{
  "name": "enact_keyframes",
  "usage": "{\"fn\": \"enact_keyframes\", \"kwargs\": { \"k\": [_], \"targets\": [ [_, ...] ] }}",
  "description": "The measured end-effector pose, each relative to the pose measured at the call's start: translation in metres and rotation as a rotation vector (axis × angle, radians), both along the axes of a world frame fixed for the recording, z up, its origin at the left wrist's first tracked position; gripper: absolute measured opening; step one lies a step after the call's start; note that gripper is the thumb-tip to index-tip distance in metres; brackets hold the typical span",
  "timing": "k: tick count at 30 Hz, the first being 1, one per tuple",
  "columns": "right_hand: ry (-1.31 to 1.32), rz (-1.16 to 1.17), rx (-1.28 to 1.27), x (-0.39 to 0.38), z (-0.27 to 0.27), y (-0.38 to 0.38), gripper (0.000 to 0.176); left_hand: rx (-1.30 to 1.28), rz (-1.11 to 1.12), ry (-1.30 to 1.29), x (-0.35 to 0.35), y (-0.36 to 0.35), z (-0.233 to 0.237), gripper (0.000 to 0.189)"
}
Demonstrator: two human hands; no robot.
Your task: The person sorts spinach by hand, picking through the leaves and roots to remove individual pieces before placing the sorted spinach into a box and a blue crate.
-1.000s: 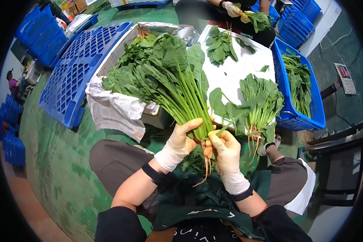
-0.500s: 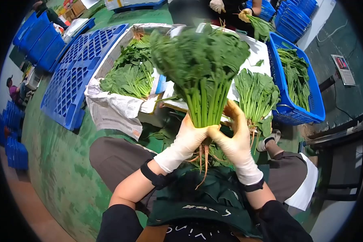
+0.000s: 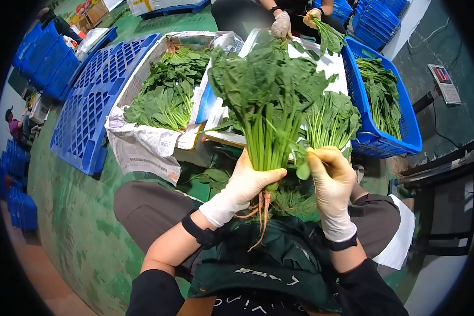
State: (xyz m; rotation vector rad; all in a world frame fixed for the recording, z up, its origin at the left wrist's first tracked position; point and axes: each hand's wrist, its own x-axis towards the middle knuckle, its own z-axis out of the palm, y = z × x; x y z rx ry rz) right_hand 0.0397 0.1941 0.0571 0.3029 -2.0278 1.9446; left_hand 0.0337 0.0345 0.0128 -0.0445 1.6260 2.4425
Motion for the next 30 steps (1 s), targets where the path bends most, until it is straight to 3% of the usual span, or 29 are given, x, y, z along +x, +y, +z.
{"fn": "enact_keyframes", "kwargs": {
  "k": [3,6,8,9,10,12,13,14,15,16,17,18,19,20,21,22,24,28,30],
  "targets": [
    [-0.081,-0.078,0.032,0.017,0.005,0.017,0.007,0.086,-0.019,-0.007,-0.004,-0.006,-0.003,0.049],
    [-0.173,0.007,0.147,0.037,-0.003,0.047,0.007,0.099,-0.066,-0.052,-0.006,-0.016,-0.006,0.040],
    [-0.234,0.434,0.730,0.034,-0.005,0.075,0.023,0.110,-0.042,-0.026,-0.009,-0.018,-0.004,0.038],
    [-0.499,0.534,0.913,0.038,-0.007,0.081,0.050,0.146,-0.031,-0.036,-0.011,-0.017,-0.003,0.042],
    [-0.493,0.568,1.104,0.038,-0.010,0.081,0.074,0.180,-0.028,-0.049,-0.011,-0.015,-0.002,0.046],
    [-0.571,0.415,0.595,0.031,-0.004,0.065,0.087,0.081,0.001,0.044,-0.009,-0.005,-0.001,0.046],
    [-0.648,0.373,0.093,0.026,-0.010,0.051,0.095,0.000,0.013,0.054,-0.005,0.001,0.004,0.046],
    [-0.660,0.337,-0.144,0.014,-0.015,0.038,0.101,-0.073,0.007,0.068,-0.002,0.009,0.012,0.047],
    [-0.629,0.335,-0.082,0.006,-0.021,0.030,0.105,-0.169,-0.018,0.107,0.002,0.018,0.015,0.052],
    [-0.475,0.354,-0.112,0.004,-0.030,0.018,0.101,-0.259,0.042,0.124,0.009,0.032,0.013,0.055],
    [-0.557,0.364,-0.136,0.004,-0.003,0.008,0.088,-0.295,0.035,0.200,0.017,0.045,0.008,0.060],
    [-0.387,0.307,0.099,0.001,-0.018,0.006,0.073,-0.331,0.040,0.272,0.020,0.055,0.005,0.065],
    [-0.368,0.203,0.051,0.002,-0.011,0.005,0.067,-0.320,-0.006,0.284,0.018,0.060,0.015,0.065],
    [-0.357,0.218,-0.218,0.000,-0.020,0.008,0.063,-0.672,-0.081,0.391,0.018,0.059,0.031,0.070],
    [-0.412,0.200,-0.275,-0.001,-0.018,0.018,0.060,-1.025,-0.141,0.496,0.017,0.059,0.043,0.075],
    [-0.472,0.190,-0.336,-0.001,-0.015,0.028,0.056,-0.948,-0.215,0.527,0.015,0.061,0.050,0.087],
    [-0.489,0.149,-0.533,-0.007,0.003,0.053,0.038,-1.156,-0.251,0.682,0.010,0.065,0.068,0.088],
    [-0.579,0.079,-0.553,-0.046,0.047,0.150,0.025,-0.794,-0.265,0.514,-0.010,0.043,0.069,0.070],
    [-0.458,-0.011,-0.413,-0.088,0.066,0.210,0.022,-0.716,-0.192,0.304,-0.017,0.025,0.055,0.055]
  ]
}}
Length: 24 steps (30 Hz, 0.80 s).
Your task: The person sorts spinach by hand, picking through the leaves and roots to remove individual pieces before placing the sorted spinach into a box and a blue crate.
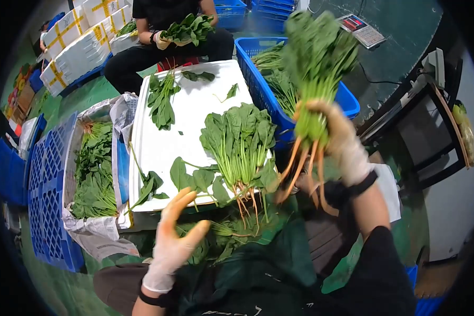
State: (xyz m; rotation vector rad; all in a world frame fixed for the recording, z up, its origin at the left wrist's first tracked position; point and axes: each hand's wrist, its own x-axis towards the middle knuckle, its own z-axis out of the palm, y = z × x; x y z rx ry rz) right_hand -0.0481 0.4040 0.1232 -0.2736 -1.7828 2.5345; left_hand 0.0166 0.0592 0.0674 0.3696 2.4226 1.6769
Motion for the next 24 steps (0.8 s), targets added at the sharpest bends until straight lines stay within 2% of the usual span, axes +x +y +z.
{"fn": "enact_keyframes", "kwargs": {
  "k": [2,4,5,7,8,9,10,11,12,13,14,17,18,19,20,22,23,24],
  "targets": [
    [0.057,-0.172,0.354,-0.051,0.019,0.048,0.021,-0.039,0.095,-0.135,-0.003,-0.014,-0.006,0.047],
    [0.013,-0.416,0.620,-0.113,0.007,0.104,0.032,0.070,0.173,-0.252,-0.005,-0.025,-0.017,0.043],
    [0.009,-0.405,0.616,-0.140,-0.006,0.127,0.032,0.066,0.183,-0.257,-0.005,-0.029,-0.020,0.043],
    [0.077,-0.606,1.144,-0.186,-0.043,0.159,0.043,0.113,0.243,-0.296,-0.006,-0.035,-0.021,0.039],
    [-0.021,-0.547,1.185,-0.195,-0.063,0.161,0.049,0.110,0.257,-0.300,-0.006,-0.036,-0.020,0.039],
    [-0.177,-0.545,1.369,-0.202,-0.090,0.164,0.068,0.128,0.301,-0.318,-0.005,-0.037,-0.017,0.038],
    [-0.292,-0.236,1.426,-0.192,-0.103,0.153,0.092,0.146,0.343,-0.337,-0.005,-0.038,-0.016,0.037],
    [-0.648,0.049,1.670,-0.196,-0.131,0.146,0.104,0.128,0.363,-0.312,-0.005,-0.040,-0.017,0.037],
    [-0.660,0.598,1.969,-0.224,-0.208,0.215,0.112,0.125,0.372,-0.314,-0.006,-0.044,-0.018,0.037],
    [-0.846,0.612,1.755,-0.173,-0.116,0.118,0.105,0.126,0.381,-0.294,-0.006,-0.047,-0.019,0.037],
    [-0.748,0.697,1.617,-0.162,-0.100,0.109,0.093,0.127,0.385,-0.280,-0.005,-0.051,-0.021,0.036],
    [-0.411,0.278,1.395,-0.172,-0.100,0.127,0.079,0.126,0.381,-0.226,-0.010,-0.060,-0.021,0.034],
    [-0.250,0.178,1.389,-0.173,-0.089,0.128,0.067,0.118,0.374,-0.201,-0.011,-0.064,-0.020,0.034],
    [-0.122,0.094,1.279,-0.157,-0.063,0.110,0.056,0.120,0.379,-0.175,-0.012,-0.068,-0.019,0.033],
    [0.035,0.078,1.237,-0.149,-0.049,0.108,0.045,0.122,0.386,-0.150,-0.012,-0.073,-0.018,0.031],
    [0.147,0.068,1.140,-0.124,-0.019,0.092,0.040,0.106,0.360,-0.106,-0.014,-0.086,-0.018,0.028],
    [0.143,0.070,1.149,-0.120,-0.018,0.092,0.040,0.107,0.353,-0.092,-0.015,-0.093,-0.020,0.026],
    [0.094,0.037,1.292,-0.118,-0.019,0.096,0.042,0.139,0.351,-0.094,-0.015,-0.102,-0.024,0.026]
  ]
}}
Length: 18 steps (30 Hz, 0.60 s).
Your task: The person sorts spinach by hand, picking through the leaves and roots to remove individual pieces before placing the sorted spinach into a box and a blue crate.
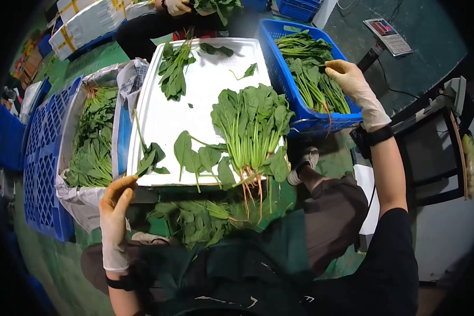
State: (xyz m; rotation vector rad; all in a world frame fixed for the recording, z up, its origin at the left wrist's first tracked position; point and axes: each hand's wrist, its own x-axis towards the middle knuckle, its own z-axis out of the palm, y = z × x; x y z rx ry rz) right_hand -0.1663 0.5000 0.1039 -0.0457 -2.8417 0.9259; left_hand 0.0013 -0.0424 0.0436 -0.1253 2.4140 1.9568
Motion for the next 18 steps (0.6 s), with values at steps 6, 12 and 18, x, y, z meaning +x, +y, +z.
{"fn": "enact_keyframes", "kwargs": {
  "k": [6,12,18],
  "targets": [
    [-0.526,-0.345,0.618,-0.008,-0.060,0.019,0.055,0.165,0.150,0.010,0.003,-0.027,-0.028,0.025],
    [-0.414,-0.385,0.544,-0.047,-0.114,0.054,0.037,0.155,0.225,-0.045,-0.005,-0.036,-0.048,0.025],
    [-0.713,-0.388,0.390,-0.043,-0.082,0.012,0.068,0.129,0.202,-0.077,-0.010,-0.030,-0.041,0.024]
  ]
}}
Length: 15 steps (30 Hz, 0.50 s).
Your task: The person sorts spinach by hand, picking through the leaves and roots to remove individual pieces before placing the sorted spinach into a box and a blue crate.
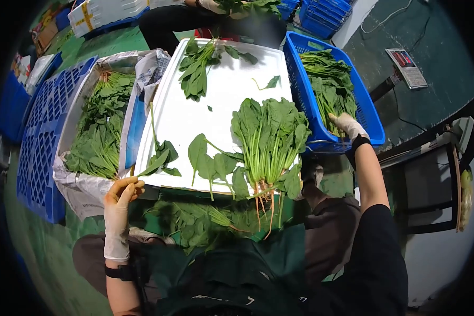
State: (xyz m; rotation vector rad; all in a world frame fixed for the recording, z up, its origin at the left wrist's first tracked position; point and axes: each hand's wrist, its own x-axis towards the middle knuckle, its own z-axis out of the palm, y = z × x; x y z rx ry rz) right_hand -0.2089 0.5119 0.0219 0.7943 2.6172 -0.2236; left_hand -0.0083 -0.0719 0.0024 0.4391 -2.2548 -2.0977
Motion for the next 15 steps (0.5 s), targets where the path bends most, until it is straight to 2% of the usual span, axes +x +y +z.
{"fn": "enact_keyframes", "kwargs": {
  "k": [1,2,4,5,7,10,12,14,15],
  "targets": [
    [0.027,0.110,0.060,0.002,0.004,0.002,0.057,0.006,-0.004,0.011,0.001,-0.001,0.001,0.024],
    [0.028,0.117,0.061,0.003,0.003,-0.006,0.057,0.015,-0.006,0.024,0.002,-0.002,0.001,0.024],
    [-0.172,0.276,0.190,0.005,0.000,-0.019,0.045,0.008,0.013,0.026,0.003,-0.005,0.000,0.024],
    [-0.169,0.420,0.325,-0.004,-0.024,-0.011,0.039,0.000,0.027,0.031,0.002,-0.008,-0.001,0.023],
    [0.011,0.390,0.280,-0.021,-0.056,0.020,0.031,0.009,0.053,0.027,0.000,-0.014,-0.008,0.023],
    [0.133,0.376,0.343,-0.033,-0.061,0.022,0.023,0.015,0.091,0.016,-0.005,-0.016,-0.015,0.024],
    [-0.133,0.404,0.179,-0.022,-0.057,0.007,0.031,0.015,0.097,-0.002,-0.007,-0.016,-0.017,0.024],
    [-0.168,0.099,0.028,-0.006,-0.051,0.003,0.035,0.071,0.089,0.020,-0.011,-0.013,-0.020,0.025],
    [-0.141,0.241,0.121,-0.015,-0.072,0.027,0.038,0.047,0.061,0.017,-0.012,-0.014,-0.020,0.025]
  ]
}}
